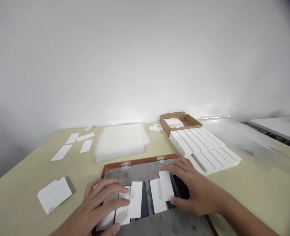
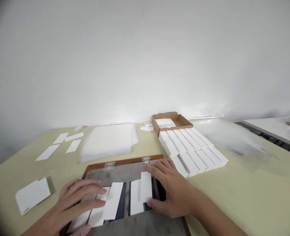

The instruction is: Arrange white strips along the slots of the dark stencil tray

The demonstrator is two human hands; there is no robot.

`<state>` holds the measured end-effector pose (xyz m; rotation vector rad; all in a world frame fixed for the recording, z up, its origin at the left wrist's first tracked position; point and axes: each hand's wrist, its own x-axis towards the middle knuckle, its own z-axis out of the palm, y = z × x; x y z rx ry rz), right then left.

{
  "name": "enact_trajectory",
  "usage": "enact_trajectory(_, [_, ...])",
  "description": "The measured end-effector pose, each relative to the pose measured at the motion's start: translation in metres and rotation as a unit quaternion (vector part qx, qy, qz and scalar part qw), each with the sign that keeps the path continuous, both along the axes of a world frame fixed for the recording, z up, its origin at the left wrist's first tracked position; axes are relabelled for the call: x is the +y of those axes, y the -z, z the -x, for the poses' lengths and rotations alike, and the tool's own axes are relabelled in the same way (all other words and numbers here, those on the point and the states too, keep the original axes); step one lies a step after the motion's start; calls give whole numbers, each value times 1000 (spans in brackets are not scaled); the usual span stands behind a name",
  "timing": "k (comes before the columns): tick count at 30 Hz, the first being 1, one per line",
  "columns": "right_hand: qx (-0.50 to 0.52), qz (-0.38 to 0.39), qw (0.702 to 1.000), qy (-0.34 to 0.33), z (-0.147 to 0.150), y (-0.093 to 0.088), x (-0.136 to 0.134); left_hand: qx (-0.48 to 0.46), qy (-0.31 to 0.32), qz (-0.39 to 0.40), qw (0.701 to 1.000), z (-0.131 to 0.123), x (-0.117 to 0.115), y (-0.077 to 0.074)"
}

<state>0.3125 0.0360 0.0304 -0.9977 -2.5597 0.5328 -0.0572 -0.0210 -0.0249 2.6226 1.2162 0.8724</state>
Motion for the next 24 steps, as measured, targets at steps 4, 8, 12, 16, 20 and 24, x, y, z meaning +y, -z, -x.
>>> enact_trajectory(4, [-26,38,999,-19,-10,-10,2,-20,-4,-6,1000,-2,0,6])
enact_trajectory(8, [-21,49,998,-44,-7,-10,-1,-15,8,-2,1000,-1,3,5])
enact_trajectory(12, [-21,51,997,-46,-6,-9,-1,-12,32,8,999,2,8,2])
enact_trajectory(16, [-29,43,998,-43,-7,-11,-1,-13,44,10,999,2,9,0])
enact_trajectory(20, [-44,45,997,-39,-7,-13,0,-11,8,9,1000,-3,3,0])
enact_trajectory(24, [-49,36,998,-28,-7,-14,-1,15,8,10,1000,-4,2,-3])
